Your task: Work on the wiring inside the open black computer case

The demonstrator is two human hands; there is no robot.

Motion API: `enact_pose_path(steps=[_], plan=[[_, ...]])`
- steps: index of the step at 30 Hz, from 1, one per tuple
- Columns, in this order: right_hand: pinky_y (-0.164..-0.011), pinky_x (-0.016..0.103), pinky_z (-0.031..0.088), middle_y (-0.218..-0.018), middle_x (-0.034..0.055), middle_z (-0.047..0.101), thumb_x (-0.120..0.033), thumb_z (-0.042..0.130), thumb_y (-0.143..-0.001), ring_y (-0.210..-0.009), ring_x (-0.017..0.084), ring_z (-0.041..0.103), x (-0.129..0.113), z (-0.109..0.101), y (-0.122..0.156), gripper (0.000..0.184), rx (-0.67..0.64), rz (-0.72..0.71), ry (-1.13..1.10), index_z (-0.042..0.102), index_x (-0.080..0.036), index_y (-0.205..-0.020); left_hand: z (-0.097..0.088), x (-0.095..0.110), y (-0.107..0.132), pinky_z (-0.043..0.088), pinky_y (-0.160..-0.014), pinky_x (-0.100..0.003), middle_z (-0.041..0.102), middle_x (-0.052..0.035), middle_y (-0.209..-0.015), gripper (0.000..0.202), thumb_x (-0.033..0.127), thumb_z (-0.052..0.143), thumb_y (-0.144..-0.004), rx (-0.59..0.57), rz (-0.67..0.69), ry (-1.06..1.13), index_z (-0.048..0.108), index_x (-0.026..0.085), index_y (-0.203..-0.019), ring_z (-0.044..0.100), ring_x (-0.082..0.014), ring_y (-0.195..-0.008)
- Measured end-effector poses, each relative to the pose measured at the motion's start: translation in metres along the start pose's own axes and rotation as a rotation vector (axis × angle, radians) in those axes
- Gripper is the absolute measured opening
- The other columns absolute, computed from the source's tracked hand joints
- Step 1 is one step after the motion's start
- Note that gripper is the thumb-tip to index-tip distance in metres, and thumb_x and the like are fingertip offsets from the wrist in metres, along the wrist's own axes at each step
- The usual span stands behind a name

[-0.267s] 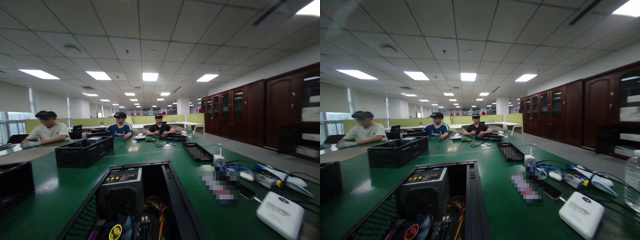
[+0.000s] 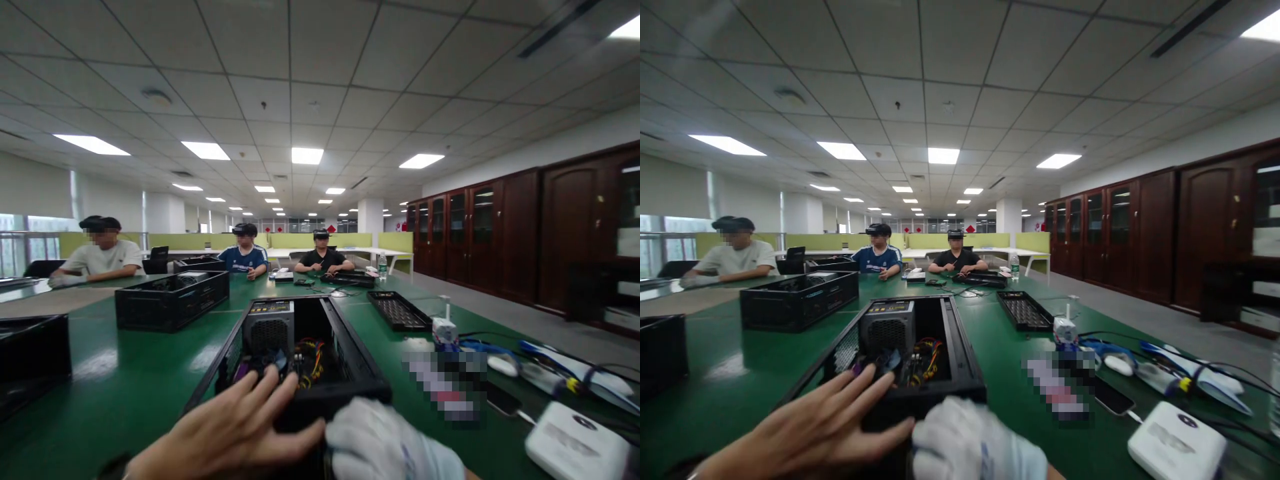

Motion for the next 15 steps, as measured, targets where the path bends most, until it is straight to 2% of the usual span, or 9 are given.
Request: enact_pose_path(steps=[2, 3, 5, 6, 8, 9, 11, 13, 15], plan=[[-0.087, 0.044, 0.059, -0.104, 0.0061, 0.072, -0.046, 0.073, -0.093, -0.094, 0.023, 0.069, 0.055, 0.030, -0.024, 0.030, -0.076, 0.053, 0.006, 0.069, -0.018, -0.104, 0.016, -0.036, -0.046, 0.054, -0.101, -0.058, 0.040, -0.0116, -0.165, 0.087, 0.019, 0.064, -0.096, -0.004, -0.052, -0.037, 0.017, 0.051, -0.162, 0.054, -0.0419, -0.137], [-0.086, 0.044, 0.059, -0.098, 0.0070, 0.073, -0.037, 0.078, -0.087, -0.091, 0.024, 0.069, 0.076, 0.044, -0.032, 0.026, -0.098, 0.108, 0.024, 0.069, -0.016, -0.100, 0.028, -0.052, -0.069, 0.050, -0.106, -0.060, 0.038, -0.0068, -0.166, 0.085, 0.017, 0.062, -0.097, 0.009, -0.184, -0.025, 0.020, 0.055, -0.160, 0.051, -0.0403, -0.140], [-0.079, 0.036, 0.058, -0.085, 0.0061, 0.074, -0.023, 0.080, -0.077, -0.080, 0.023, 0.070, 0.109, 0.067, -0.034, 0.016, -0.133, 0.245, 0.042, 0.069, -0.017, -0.087, 0.056, -0.074, -0.108, 0.041, -0.111, -0.068, 0.036, -0.0134, -0.167, 0.077, 0.008, 0.056, -0.097, 0.043, -0.361, -0.038, 0.031, 0.043, -0.161, 0.044, -0.0434, -0.146], [-0.076, 0.035, 0.058, -0.082, 0.0062, 0.074, -0.020, 0.080, -0.073, -0.076, 0.024, 0.071, 0.120, 0.075, -0.028, 0.015, -0.137, 0.322, 0.054, 0.069, -0.018, -0.083, 0.070, -0.078, -0.123, 0.037, -0.114, -0.070, 0.034, -0.0159, -0.167, 0.070, 0.008, 0.055, -0.096, 0.060, -0.421, -0.035, 0.040, 0.035, -0.159, 0.039, -0.0452, -0.148], [-0.075, 0.034, 0.059, -0.082, 0.0076, 0.076, -0.020, 0.076, -0.075, -0.076, 0.025, 0.073, 0.136, 0.083, -0.008, 0.011, -0.115, 0.474, 0.074, 0.070, -0.018, -0.083, 0.094, -0.074, -0.141, 0.033, -0.117, -0.070, 0.030, -0.0182, -0.169, 0.053, 0.015, 0.059, -0.097, 0.086, -0.443, -0.010, 0.055, 0.025, -0.149, 0.031, -0.0471, -0.152], [-0.077, 0.036, 0.059, -0.084, 0.0092, 0.076, -0.023, 0.073, -0.079, -0.079, 0.026, 0.073, 0.140, 0.082, 0.005, 0.009, -0.094, 0.544, 0.081, 0.070, -0.018, -0.087, 0.102, -0.066, -0.143, 0.032, -0.119, -0.067, 0.029, -0.0168, -0.169, 0.046, 0.020, 0.061, -0.098, 0.095, -0.422, 0.010, 0.059, 0.023, -0.144, 0.029, -0.0462, -0.153], [-0.086, 0.041, 0.059, -0.095, 0.0135, 0.077, -0.029, 0.065, -0.088, -0.091, 0.030, 0.074, 0.143, 0.075, 0.029, 0.017, -0.062, 0.653, 0.086, 0.071, -0.017, -0.099, 0.108, -0.043, -0.135, 0.033, -0.121, -0.061, 0.032, -0.0139, -0.169, 0.038, 0.027, 0.058, -0.101, 0.103, -0.341, 0.054, 0.062, 0.023, -0.139, 0.030, -0.0413, -0.154], [-0.096, 0.047, 0.057, -0.106, 0.0157, 0.077, -0.034, 0.064, -0.088, -0.103, 0.033, 0.073, 0.140, 0.064, 0.046, 0.027, -0.075, 0.704, 0.064, 0.070, -0.018, -0.109, 0.100, -0.019, -0.114, 0.037, -0.120, -0.057, 0.044, -0.0127, -0.162, 0.035, 0.025, 0.052, -0.104, 0.091, -0.258, 0.090, 0.060, 0.023, -0.137, 0.038, -0.0368, -0.151], [-0.100, 0.047, 0.055, -0.109, 0.0148, 0.077, -0.037, 0.068, -0.086, -0.107, 0.034, 0.072, 0.132, 0.054, 0.052, 0.029, -0.122, 0.705, 0.009, 0.072, -0.019, -0.109, 0.083, 0.002, -0.083, 0.045, -0.113, -0.056, 0.061, -0.0107, -0.146, 0.032, 0.021, 0.051, -0.103, 0.076, -0.219, 0.121, 0.061, 0.023, -0.133, 0.053, -0.0351, -0.140]])
Point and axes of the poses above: each hand's wrist, its own y-axis away from the middle knuckle, its own z-axis out of the palm, x = y × z, the point moved 1 cm from there along -y, towards the middle knuckle
